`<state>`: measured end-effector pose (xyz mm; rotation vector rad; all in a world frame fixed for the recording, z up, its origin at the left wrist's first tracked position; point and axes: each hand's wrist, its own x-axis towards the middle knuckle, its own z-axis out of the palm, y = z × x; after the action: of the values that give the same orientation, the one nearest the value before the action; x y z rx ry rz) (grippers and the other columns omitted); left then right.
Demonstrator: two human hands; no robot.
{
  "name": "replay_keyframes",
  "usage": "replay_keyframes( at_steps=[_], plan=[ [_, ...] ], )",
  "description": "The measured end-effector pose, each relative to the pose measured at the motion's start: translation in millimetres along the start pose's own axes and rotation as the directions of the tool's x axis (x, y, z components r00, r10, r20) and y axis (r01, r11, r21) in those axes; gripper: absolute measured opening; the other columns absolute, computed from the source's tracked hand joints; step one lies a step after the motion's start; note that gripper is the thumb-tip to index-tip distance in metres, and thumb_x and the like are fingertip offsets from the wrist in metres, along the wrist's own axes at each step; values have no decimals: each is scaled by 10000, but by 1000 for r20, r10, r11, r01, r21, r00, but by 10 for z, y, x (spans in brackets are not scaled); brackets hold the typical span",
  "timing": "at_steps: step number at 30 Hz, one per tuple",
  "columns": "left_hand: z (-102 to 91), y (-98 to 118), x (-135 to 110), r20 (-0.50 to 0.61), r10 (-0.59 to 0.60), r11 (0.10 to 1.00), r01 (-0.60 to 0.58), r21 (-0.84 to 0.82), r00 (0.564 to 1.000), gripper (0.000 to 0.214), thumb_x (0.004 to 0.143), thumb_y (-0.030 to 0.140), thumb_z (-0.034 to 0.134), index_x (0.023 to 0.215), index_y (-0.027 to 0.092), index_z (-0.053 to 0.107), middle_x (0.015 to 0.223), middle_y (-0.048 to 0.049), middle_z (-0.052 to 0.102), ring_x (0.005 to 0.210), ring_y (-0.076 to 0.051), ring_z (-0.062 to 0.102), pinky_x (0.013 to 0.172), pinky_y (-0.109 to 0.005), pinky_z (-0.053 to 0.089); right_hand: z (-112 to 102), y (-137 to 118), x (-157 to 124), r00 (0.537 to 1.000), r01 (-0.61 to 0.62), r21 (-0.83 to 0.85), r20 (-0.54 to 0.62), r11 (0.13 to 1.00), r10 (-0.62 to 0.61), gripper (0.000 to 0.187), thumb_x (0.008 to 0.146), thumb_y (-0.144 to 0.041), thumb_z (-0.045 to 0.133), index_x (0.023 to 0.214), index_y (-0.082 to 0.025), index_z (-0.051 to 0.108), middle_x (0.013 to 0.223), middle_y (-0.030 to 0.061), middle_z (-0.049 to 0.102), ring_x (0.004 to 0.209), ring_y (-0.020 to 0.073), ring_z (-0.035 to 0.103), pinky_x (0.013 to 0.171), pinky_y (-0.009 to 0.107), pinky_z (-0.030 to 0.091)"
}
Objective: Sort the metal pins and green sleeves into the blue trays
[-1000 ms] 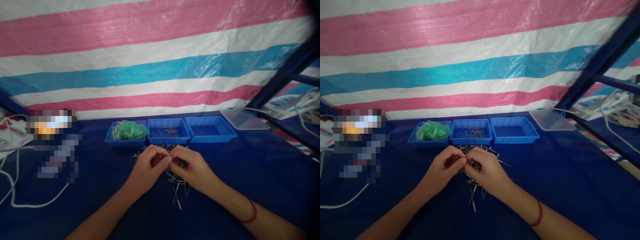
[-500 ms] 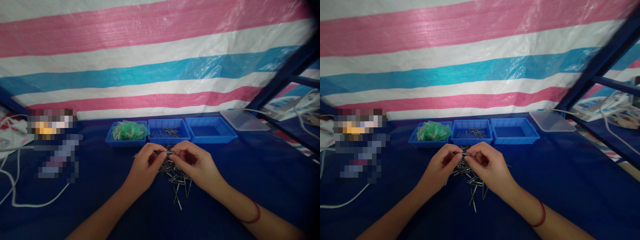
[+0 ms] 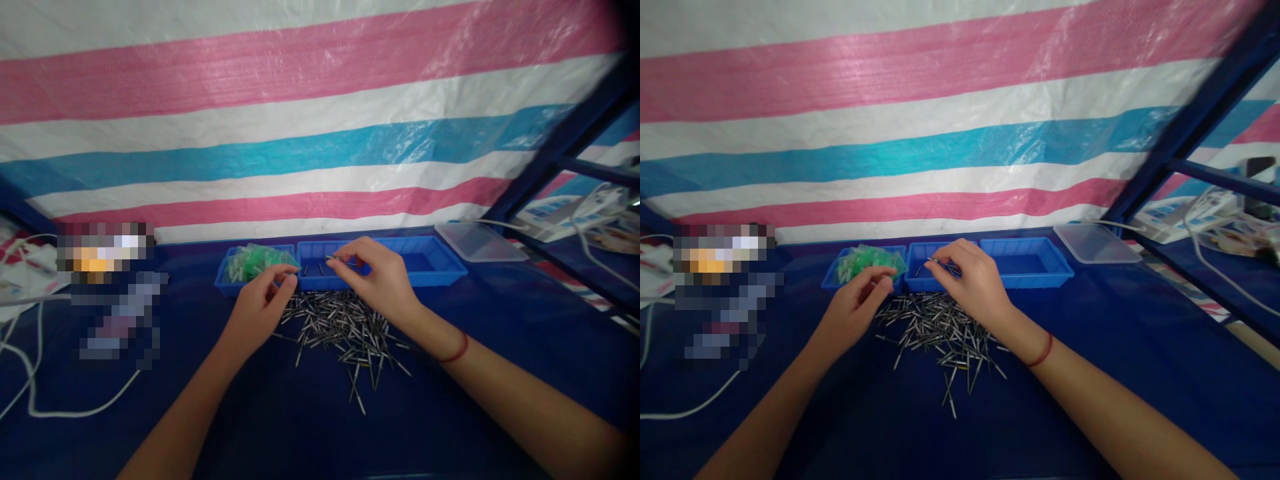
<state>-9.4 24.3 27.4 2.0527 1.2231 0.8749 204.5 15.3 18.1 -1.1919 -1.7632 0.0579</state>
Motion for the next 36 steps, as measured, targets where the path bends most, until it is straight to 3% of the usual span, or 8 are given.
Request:
replay_keyframes(
  at_steps=[5, 12, 16, 24, 30, 36],
  plan=[
    [-278, -39, 38, 193, 2, 943, -66, 326, 981, 355, 899, 423, 436, 835, 163, 670, 741, -24, 643, 666, -152, 547, 609, -248, 381, 97, 95, -42, 996, 23, -83, 87, 996, -16, 168, 855, -337, 587, 881, -183, 651, 849, 62, 657, 847, 197, 587, 774, 369, 459],
    [-358, -231, 13, 382, -178, 863, -42, 503, 907, 247, 823, 358, 508, 844, 201, 697, 755, -31, 659, 659, -163, 578, 580, -243, 363, -45, -50, -335, 994, 10, 22, 111, 1000, -13, 107, 872, -218, 536, 840, -193, 635, 804, 46, 656, 783, 170, 590, 722, 326, 470],
    [-276, -250, -9, 395, -209, 845, -38, 533, 895, 200, 807, 317, 524, 848, 221, 695, 766, -23, 661, 652, -166, 580, 557, -244, 347, -64, -76, -358, 989, -11, 67, 146, 998, 1, 109, 869, -201, 530, 826, -197, 631, 790, 46, 656, 758, 167, 590, 691, 318, 470],
    [-216, -252, 14, 443, -171, 877, -69, 476, 880, 234, 832, 297, 501, 921, 217, 702, 814, -40, 668, 699, -173, 595, 619, -248, 396, -81, -147, -351, 979, 63, 87, 187, 994, -78, 145, 871, -168, 501, 828, -187, 638, 795, 53, 682, 762, 170, 594, 724, 343, 472],
    [-186, -261, 12, 426, -176, 868, -65, 492, 887, 239, 828, 388, 548, 885, 200, 684, 787, -32, 653, 690, -170, 581, 585, -241, 370, -102, -153, -354, 975, 64, 92, 206, 994, -82, 150, 872, -172, 501, 822, -195, 641, 807, 45, 683, 758, 164, 595, 726, 341, 468],
    [-176, -245, -6, 444, -142, 862, -110, 495, 885, 231, 889, 299, 470, 891, 185, 671, 889, -63, 666, 777, -193, 606, 675, -271, 412, -76, -158, -372, 961, 95, 100, 252, 990, -117, 141, 867, -149, 504, 835, -182, 637, 807, 52, 675, 752, 166, 587, 708, 340, 462]
  ],
)
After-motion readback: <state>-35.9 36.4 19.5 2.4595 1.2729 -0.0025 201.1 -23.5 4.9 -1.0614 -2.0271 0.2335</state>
